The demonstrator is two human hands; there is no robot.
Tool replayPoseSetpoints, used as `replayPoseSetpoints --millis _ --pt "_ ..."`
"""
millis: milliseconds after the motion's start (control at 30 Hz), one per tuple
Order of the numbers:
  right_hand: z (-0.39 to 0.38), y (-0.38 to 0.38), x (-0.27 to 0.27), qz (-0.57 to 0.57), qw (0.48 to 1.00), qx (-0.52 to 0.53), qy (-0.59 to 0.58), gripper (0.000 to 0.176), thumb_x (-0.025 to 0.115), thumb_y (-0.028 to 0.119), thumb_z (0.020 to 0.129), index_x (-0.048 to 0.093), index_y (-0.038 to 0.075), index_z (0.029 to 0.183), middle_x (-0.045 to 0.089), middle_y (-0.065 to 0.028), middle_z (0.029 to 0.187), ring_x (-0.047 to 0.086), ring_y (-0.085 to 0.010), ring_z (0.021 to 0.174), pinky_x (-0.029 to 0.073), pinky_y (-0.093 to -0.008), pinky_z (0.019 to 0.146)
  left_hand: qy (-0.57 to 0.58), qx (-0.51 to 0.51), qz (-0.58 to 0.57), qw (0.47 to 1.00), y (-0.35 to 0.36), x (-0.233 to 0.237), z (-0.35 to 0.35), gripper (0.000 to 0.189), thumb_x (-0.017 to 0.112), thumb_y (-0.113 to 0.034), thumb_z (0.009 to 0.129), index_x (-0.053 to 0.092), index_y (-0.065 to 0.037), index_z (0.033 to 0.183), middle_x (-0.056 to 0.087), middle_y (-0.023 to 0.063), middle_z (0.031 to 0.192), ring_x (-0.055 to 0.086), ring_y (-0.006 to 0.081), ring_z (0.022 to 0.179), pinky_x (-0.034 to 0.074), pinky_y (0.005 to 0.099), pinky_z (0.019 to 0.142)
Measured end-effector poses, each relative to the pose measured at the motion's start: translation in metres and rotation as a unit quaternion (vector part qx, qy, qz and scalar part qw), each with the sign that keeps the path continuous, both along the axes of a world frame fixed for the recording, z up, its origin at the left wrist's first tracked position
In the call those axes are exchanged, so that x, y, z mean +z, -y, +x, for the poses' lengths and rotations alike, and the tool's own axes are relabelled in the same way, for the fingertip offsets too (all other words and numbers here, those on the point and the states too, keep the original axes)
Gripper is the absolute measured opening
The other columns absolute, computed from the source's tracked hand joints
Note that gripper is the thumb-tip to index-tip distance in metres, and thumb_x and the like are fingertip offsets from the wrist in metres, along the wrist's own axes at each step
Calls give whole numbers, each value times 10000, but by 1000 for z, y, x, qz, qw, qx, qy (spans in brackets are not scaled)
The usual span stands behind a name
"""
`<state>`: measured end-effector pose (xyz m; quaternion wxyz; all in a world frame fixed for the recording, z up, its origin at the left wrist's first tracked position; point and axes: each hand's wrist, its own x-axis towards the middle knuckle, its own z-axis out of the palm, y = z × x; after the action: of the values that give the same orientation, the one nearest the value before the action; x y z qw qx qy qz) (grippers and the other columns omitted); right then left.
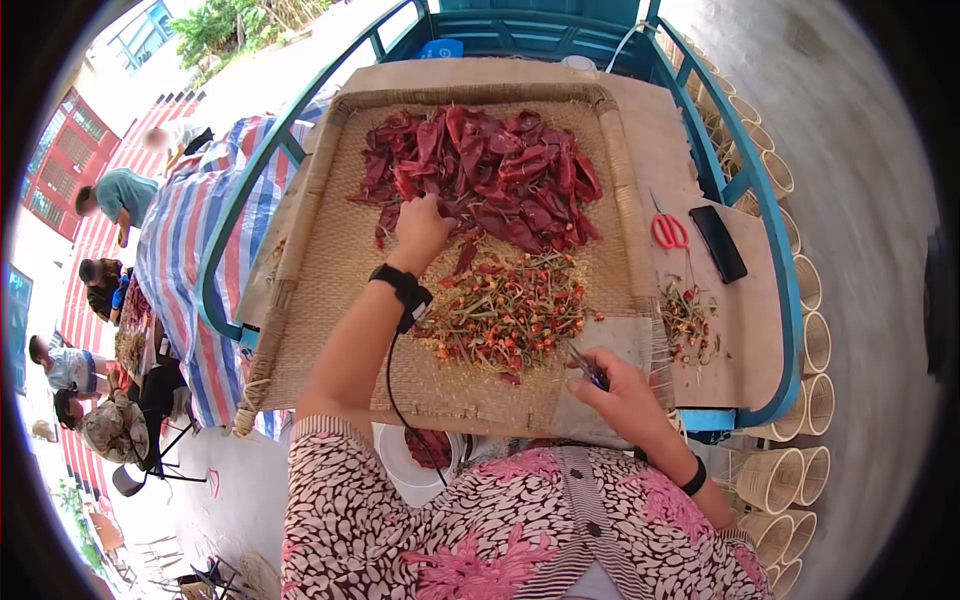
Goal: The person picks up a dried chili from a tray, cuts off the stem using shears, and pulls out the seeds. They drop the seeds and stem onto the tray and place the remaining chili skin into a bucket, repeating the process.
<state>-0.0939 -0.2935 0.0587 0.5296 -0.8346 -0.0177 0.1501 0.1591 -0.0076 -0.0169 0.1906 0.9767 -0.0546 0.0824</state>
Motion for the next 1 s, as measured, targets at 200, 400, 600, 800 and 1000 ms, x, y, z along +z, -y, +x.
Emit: replayPoseSetpoints --millis 200,400,600,800,1000 --pt "6 -31 6 9 997 -22 79 394 619 300 890 566 -8 1129 590 -119 832 558 -204 731 448 -323 678 -124 -144 -336 923 12 75 -101 247 720 -53 799 604 38 997 667 58 827 604 99 723 481 257 645" --pt "11 -61 14 -83 972 -17 221 412 613 333 879 598 19 1145 632 -152 910 623 -309 820 479 -364 714 -158 -142 -451 867 9 88 -173 149 665 13 827 609 -14 963 649 7 821 596 60 751 469 215 642" --pt "9 -68 24 -75 969 -8 236 358 627 289 860 631 67 1140 651 -112 933 645 -281 839 494 -364 724 -90 -146 -456 873 16 87 -203 125 656 19 832 601 -25 935 613 -9 799 546 42 693 436 205 601" --pt "4 -59 27 -107 958 21 264 338 634 268 858 631 86 1143 652 -107 939 647 -293 817 499 -369 697 -126 -120 -514 840 27 79 -216 105 644 30 826 601 -21 908 589 -20 757 519 39 667 413 208 583" --pt "5 -32 26 -154 939 18 306 339 643 282 851 622 97 1134 644 -103 917 640 -310 788 495 -395 651 -92 -90 -511 850 60 80 -221 89 654 22 802 621 -16 876 587 -10 732 520 41 669 423 216 589"
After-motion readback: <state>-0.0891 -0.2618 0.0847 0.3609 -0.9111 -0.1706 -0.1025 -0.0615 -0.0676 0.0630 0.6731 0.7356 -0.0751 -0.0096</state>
